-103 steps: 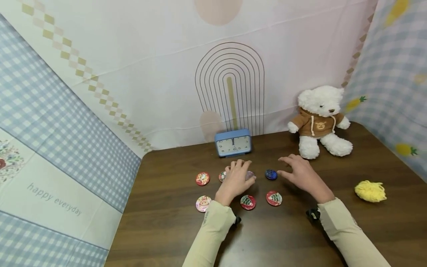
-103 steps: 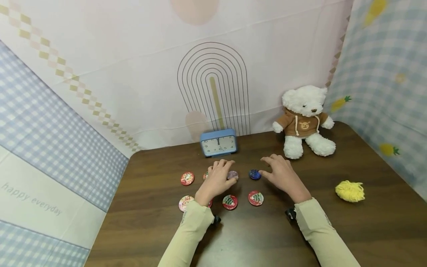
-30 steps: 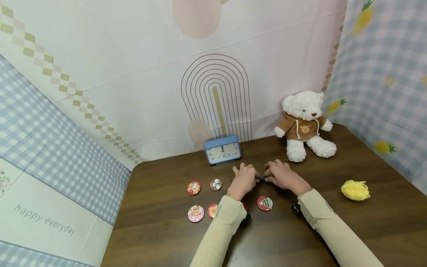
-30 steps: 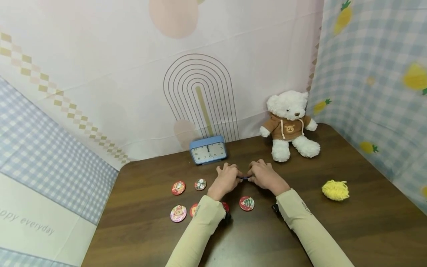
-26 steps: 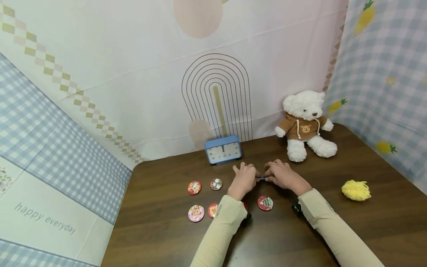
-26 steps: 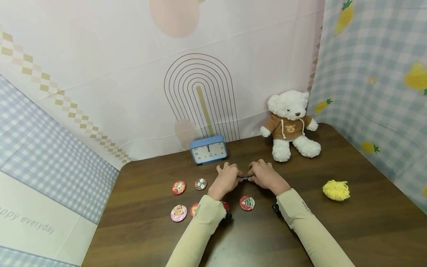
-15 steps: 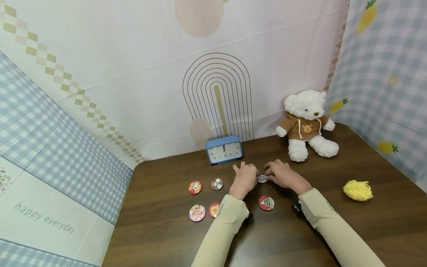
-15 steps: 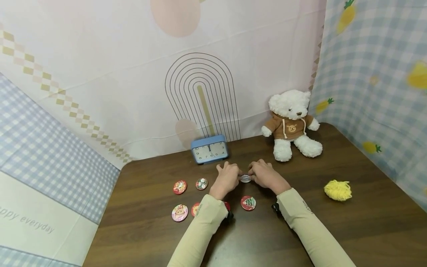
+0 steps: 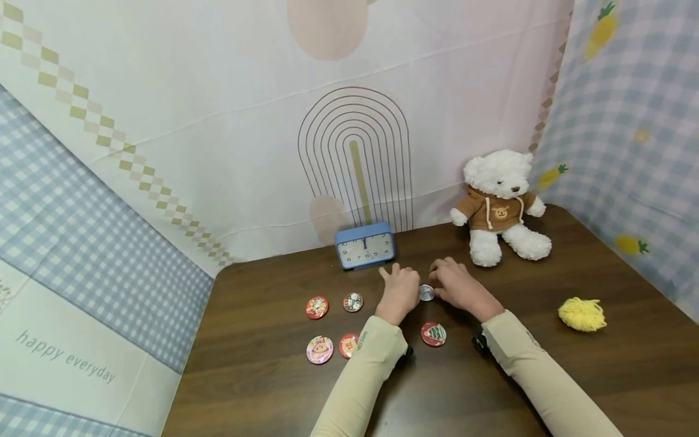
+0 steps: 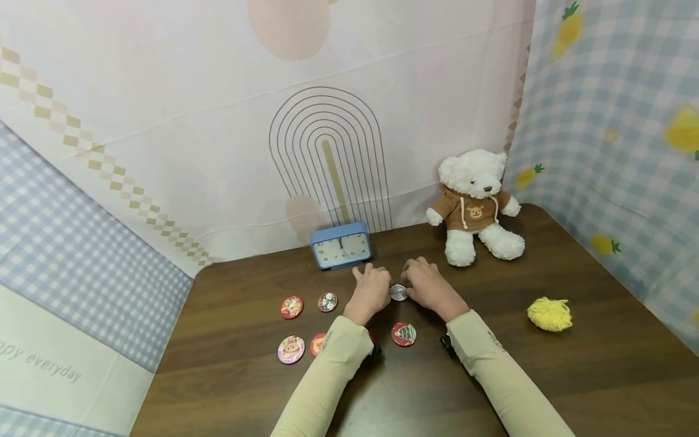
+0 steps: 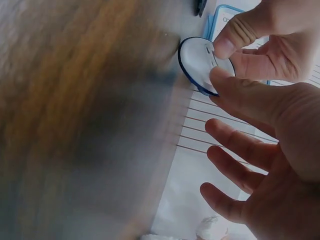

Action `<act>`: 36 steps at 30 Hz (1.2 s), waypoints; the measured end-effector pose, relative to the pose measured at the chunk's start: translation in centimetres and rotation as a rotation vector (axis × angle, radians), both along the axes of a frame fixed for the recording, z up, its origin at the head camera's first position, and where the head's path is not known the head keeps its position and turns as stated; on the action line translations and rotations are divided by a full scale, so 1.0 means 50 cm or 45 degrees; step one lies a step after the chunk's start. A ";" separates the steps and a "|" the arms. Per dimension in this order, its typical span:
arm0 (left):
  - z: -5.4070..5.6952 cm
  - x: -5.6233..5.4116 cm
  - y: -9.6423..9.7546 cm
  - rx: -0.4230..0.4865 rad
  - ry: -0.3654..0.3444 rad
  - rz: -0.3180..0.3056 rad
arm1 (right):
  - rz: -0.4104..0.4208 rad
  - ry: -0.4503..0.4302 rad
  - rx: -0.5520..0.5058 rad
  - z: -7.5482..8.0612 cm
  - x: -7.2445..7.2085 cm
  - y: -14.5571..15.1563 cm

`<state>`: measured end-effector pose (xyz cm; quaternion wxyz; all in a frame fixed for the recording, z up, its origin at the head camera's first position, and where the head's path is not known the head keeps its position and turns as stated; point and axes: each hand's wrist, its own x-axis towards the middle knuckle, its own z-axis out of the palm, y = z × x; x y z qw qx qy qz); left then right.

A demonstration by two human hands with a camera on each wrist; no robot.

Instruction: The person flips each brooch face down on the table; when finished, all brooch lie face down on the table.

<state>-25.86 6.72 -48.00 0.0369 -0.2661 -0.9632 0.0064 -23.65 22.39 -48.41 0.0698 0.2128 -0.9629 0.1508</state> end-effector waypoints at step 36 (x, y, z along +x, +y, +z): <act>-0.016 0.005 0.000 0.196 -0.072 0.033 | -0.316 -0.230 -0.037 -0.015 -0.009 -0.016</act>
